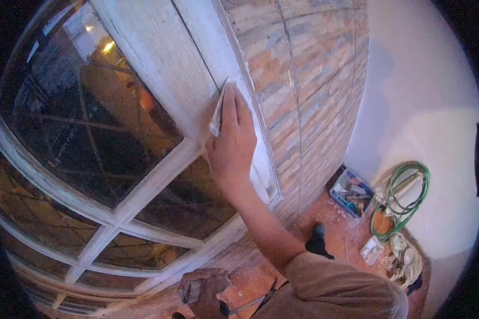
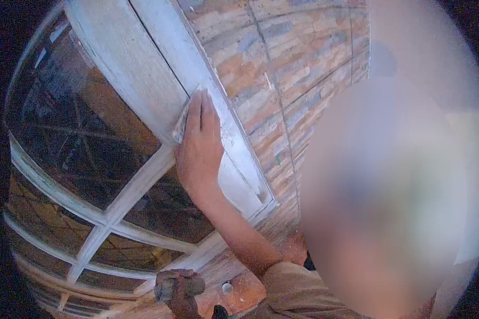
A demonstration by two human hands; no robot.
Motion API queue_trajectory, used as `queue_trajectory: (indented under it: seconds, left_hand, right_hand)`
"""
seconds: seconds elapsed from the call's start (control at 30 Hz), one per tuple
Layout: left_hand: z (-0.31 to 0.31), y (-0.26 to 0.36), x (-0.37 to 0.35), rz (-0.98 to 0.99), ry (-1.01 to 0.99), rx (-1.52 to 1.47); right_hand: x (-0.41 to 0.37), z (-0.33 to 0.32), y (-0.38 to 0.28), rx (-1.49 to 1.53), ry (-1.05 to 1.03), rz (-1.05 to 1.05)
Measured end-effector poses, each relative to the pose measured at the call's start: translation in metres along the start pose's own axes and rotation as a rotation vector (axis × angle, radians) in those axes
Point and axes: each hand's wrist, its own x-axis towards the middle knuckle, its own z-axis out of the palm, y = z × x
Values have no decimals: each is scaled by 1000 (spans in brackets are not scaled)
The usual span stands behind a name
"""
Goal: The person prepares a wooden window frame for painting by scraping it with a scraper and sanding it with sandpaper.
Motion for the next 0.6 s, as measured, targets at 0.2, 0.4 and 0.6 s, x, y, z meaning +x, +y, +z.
queue_trajectory:
  seconds: [0.2,0.4,0.6]
  left_hand:
    - [-13,-10,1,-22,-24,11]
    - [-17,-12,5,-9,-108,10]
    - [-18,-14,7,-18,-203,11]
  right_hand:
    - [2,-4,-5,-51,-4,21]
    - [3,-3,-4,-59,11,33]
    - [-3,-2,1,-126,-11,25]
